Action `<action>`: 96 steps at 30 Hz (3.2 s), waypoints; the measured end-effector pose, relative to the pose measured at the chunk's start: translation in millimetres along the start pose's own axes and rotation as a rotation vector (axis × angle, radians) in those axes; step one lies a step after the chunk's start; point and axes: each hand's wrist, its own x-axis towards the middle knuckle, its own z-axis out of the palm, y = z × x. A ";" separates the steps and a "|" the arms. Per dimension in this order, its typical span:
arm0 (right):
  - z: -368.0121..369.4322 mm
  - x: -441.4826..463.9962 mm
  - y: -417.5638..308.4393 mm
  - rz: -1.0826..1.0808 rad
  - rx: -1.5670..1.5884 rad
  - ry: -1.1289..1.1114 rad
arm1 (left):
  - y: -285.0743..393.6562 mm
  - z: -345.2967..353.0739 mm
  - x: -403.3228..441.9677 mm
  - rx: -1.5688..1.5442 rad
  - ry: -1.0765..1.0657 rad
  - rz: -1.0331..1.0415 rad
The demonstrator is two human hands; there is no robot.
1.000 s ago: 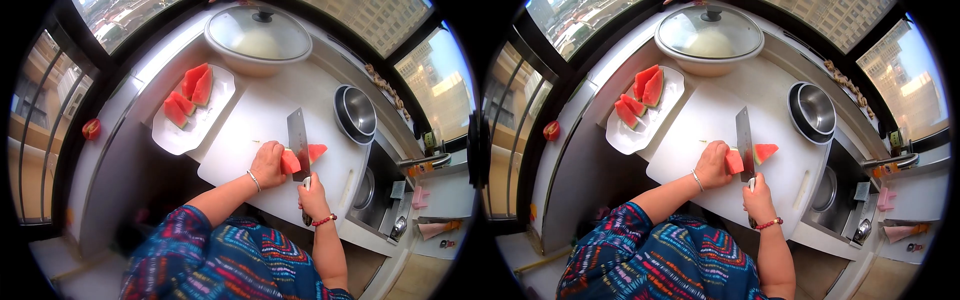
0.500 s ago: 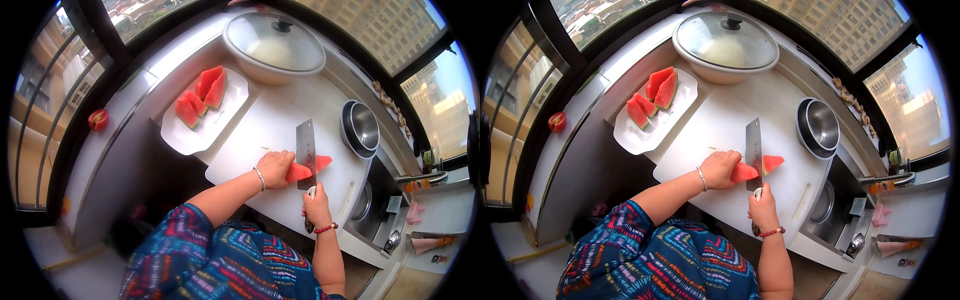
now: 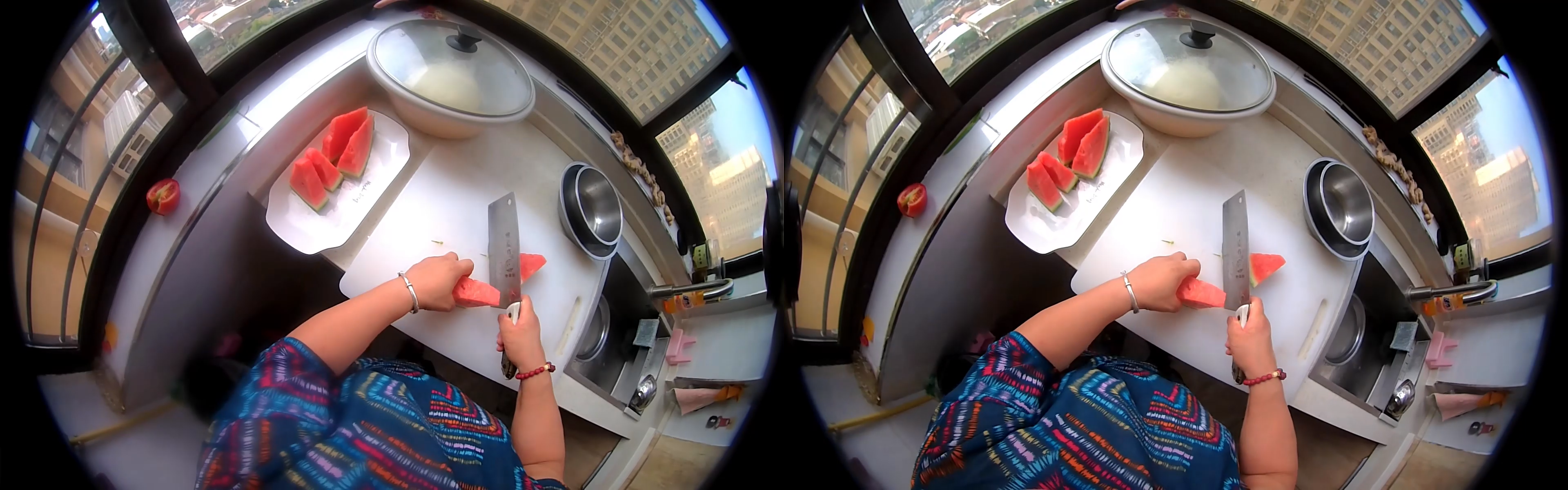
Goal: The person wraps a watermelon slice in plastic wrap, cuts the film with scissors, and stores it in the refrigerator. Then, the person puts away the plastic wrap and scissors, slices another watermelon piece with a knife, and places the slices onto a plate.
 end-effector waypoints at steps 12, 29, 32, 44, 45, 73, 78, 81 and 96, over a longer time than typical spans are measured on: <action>3.9 -0.4 3.1 -0.003 -0.019 0.039 | -65.8 -38.9 -63.6 -0.405 1.025 -0.108; 9.0 -5.1 -5.8 -0.031 -0.073 0.051 | -90.0 -66.1 -61.7 0.157 0.936 -0.766; 10.6 1.8 11.4 -0.068 -0.139 0.064 | -82.7 -68.7 -65.2 0.261 0.887 -0.818; 3.8 -20.2 31.1 -0.246 -0.019 0.143 | -93.7 -60.6 -76.9 0.295 0.914 -0.653; -2.0 -28.9 29.2 -0.199 0.044 0.161 | -96.7 -59.4 -79.1 0.304 0.925 -0.630; -26.9 -26.8 124.8 -0.096 0.807 0.318 | 43.6 37.9 78.3 0.001 0.304 -0.065; -29.0 -26.3 121.7 -0.095 0.815 0.311 | 40.9 34.5 82.3 0.090 0.225 -0.029; -27.6 -26.1 121.2 -0.077 0.816 0.319 | 42.0 30.2 81.2 0.077 0.192 -0.071; -28.4 -27.0 120.2 -0.082 0.801 0.315 | 30.8 32.3 66.6 0.311 0.320 0.097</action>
